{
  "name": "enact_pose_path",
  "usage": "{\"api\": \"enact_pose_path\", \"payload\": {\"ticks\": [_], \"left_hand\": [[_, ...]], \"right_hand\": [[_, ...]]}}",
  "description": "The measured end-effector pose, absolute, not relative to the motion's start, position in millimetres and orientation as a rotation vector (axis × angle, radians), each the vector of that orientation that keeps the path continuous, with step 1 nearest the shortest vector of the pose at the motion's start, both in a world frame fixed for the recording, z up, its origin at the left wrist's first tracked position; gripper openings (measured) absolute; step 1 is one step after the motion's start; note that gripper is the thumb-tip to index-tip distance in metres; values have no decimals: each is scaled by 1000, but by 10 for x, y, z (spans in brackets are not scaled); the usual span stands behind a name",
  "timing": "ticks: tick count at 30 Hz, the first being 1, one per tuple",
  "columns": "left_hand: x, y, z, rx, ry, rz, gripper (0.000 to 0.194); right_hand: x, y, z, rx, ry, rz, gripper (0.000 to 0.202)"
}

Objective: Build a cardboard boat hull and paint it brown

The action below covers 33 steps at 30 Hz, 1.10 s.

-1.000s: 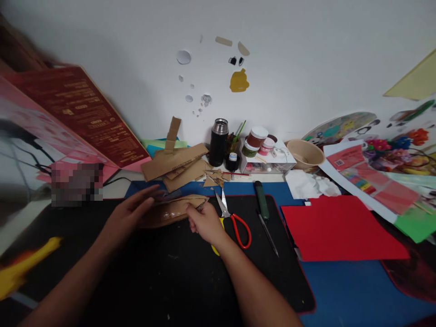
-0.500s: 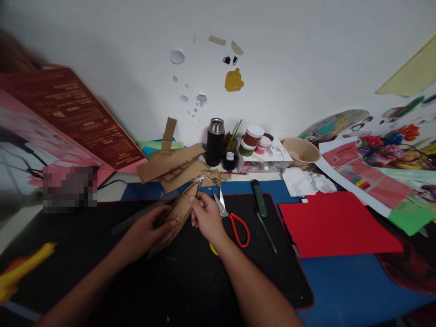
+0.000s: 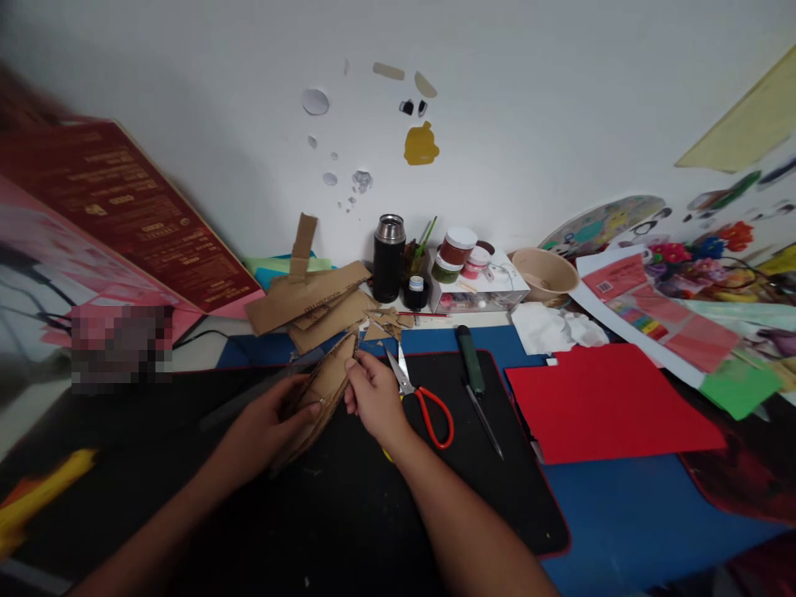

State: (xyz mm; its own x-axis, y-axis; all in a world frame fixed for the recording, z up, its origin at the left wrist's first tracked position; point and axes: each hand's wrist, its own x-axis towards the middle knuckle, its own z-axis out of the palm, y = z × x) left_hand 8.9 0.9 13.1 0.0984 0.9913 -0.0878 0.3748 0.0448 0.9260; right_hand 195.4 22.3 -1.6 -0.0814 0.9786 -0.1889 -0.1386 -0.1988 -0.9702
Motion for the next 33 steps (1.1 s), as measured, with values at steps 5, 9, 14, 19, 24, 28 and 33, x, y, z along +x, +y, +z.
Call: {"api": "enact_pose_path", "payload": {"ticks": [5,9,14,19,24,28,33], "left_hand": [[103,-18,147,1544,1399,825,40],[89,-27,108,1576,1385,805,41],[59,-28,67,1588,1377,791,44],[64,-40,39,1562,1391,778,48],[87,-24,36,1551,1412,800,52],[85,-10,29,1565,1390,784,52],[61,-1,4,1613,1385,711,53]], "right_hand": [[1943,214,-38,-1208,-1082,1400,31],[1937,226,-67,-1200,-1060,1388,31],[1943,231,-91,-1240,-1068,1353,34],[1948,273,-186,-1266,-1087,1293,37],[1939,329,-180,-1295,-1131,1266,35],[1940,306,-78,-1249,-1084,1361,30],[1951,266,6,-1224,-1059,1349,32]]}}
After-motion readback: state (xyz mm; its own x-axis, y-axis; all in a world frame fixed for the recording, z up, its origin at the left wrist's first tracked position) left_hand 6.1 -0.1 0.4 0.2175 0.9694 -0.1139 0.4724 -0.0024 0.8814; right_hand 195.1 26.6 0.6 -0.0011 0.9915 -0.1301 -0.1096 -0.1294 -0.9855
